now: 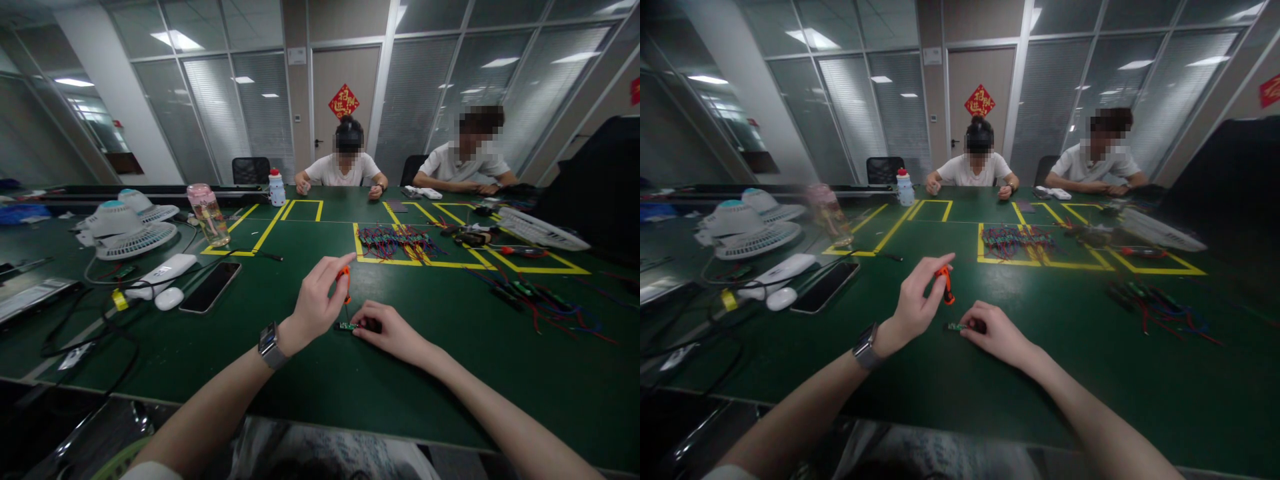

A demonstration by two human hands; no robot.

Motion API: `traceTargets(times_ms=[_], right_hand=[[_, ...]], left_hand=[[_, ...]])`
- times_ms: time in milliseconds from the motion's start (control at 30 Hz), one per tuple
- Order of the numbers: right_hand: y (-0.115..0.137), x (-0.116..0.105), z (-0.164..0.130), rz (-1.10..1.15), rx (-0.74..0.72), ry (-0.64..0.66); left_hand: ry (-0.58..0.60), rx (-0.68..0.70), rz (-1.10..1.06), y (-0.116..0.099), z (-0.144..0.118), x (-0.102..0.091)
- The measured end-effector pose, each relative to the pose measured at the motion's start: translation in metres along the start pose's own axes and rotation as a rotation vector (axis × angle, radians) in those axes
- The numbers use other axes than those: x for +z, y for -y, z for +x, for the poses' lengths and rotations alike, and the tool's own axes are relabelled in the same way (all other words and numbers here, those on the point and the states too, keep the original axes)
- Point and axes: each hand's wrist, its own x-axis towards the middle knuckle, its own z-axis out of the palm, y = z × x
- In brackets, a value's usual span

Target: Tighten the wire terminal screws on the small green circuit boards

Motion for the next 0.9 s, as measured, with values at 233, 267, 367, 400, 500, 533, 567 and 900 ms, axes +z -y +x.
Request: traceTargets(times_ms=[233, 267, 367, 400, 500, 533, 567, 900], right_hand=[[0.0012, -0.0010, 0.0004, -0.004, 0.000, 0.002], [0.0012, -0.0012, 0.0004, -0.004, -0.001, 0.001], [0.0017, -0.0014, 0.0003, 0.001, -0.001, 0.003], [0.0020, -0.0014, 0.0002, 0.003, 0.000, 0.005], [0.0030, -0.0016, 0.0000, 0.003, 0.003, 0.008], [0.0031, -0.0016, 0.0000, 0.002, 0.003, 0.008], [0.0031, -0.0015, 0.0001, 0.000, 0.004, 0.006], [0.0010, -0.0009, 0.0003, 0.004, 0.005, 0.003]], left_hand=[[-0.047, 0.009, 0.050, 0.0002, -0.0012, -0.0016], [-0.043, 0.011, 0.030, -0.0007, -0.0013, -0.0017], [-0.048, 0.046, -0.020, -0.0022, -0.0008, -0.0008], [-0.057, 0.056, -0.020, -0.0020, -0.0005, -0.0004], [-0.107, 0.059, 0.035, -0.0007, 0.0000, 0.0004], [-0.120, 0.047, 0.064, -0.0004, -0.0001, 0.0004], [-0.126, 0.029, 0.089, -0.0003, -0.0003, 0.0003], [-0.073, -0.017, 0.073, -0.0020, 0.0013, 0.0015]])
